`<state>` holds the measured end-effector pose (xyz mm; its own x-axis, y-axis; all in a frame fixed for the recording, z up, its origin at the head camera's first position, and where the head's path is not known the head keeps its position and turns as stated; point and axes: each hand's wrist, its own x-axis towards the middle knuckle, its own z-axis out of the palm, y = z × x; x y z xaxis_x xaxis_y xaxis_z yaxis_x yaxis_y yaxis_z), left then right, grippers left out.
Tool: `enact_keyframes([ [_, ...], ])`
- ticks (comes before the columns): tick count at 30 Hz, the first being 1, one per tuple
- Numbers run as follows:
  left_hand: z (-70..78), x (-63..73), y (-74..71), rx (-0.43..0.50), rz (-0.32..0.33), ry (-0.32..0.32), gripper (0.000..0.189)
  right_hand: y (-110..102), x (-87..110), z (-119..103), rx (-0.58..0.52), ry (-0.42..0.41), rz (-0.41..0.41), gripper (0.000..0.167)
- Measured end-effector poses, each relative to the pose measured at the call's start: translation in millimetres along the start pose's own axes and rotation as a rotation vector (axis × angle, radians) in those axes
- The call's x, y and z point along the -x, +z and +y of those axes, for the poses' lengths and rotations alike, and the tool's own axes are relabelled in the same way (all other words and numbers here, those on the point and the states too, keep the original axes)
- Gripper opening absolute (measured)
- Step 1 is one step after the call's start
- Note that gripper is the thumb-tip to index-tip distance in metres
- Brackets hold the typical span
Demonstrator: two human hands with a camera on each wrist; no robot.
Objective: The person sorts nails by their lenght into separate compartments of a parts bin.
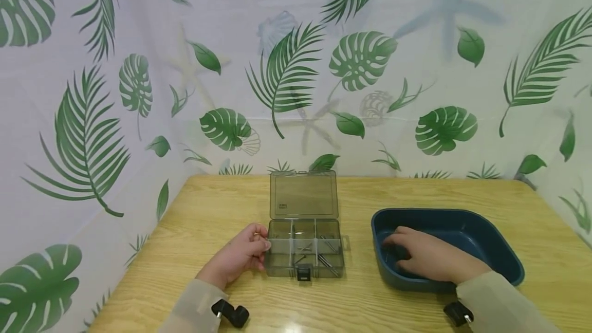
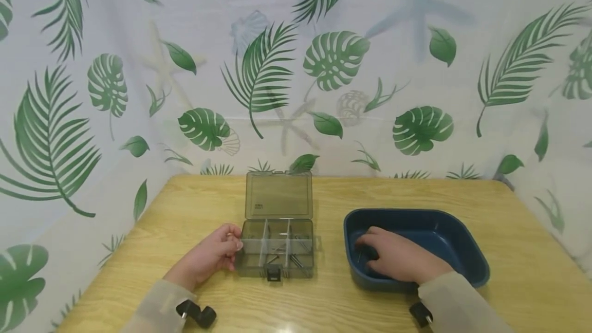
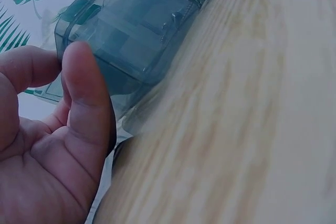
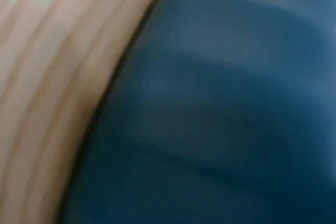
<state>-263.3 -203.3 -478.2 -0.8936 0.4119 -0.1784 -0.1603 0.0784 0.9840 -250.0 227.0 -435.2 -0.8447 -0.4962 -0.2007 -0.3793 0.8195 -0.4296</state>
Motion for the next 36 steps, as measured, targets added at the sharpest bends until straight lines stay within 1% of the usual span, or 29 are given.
enact_keyframes([
  [6, -2.9, 1.0, -1.5, 0.009, -0.005, -0.002, 0.031, 6, -4.1, 7, -0.021, -0.043, 0.018, 0.032],
  [12, -6.7, 1.2, -3.9, 0.007, 0.000, -0.014, 0.027, 9, -6.1, 7, -0.029, -0.017, 0.033, 0.024],
  [17, -4.0, 1.5, -2.1, 0.007, 0.001, -0.009, 0.028, 9, -7.1, 9, -0.001, -0.008, 0.057, 0.021],
  [19, -2.8, 1.2, -1.2, 0.009, -0.005, -0.012, 0.029, 9, -6.7, 11, 0.003, -0.012, 0.052, 0.019],
  [23, -2.2, 0.9, -0.7, 0.006, -0.005, -0.026, 0.029, 11, -5.9, 12, 0.008, -0.029, 0.044, 0.019],
  [27, -1.9, 0.7, -0.3, 0.000, -0.004, -0.022, 0.029, 11, -5.2, 12, 0.015, -0.045, 0.047, 0.021],
  [31, -1.9, 0.9, 0.9, 0.004, -0.006, -0.023, 0.028, 10, -2.9, 11, 0.014, -0.057, 0.032, 0.022],
  [36, -1.6, -0.8, 3.2, 0.011, -0.008, -0.012, 0.028, 6, 1.4, 7, 0.007, -0.016, 0.041, 0.021],
])
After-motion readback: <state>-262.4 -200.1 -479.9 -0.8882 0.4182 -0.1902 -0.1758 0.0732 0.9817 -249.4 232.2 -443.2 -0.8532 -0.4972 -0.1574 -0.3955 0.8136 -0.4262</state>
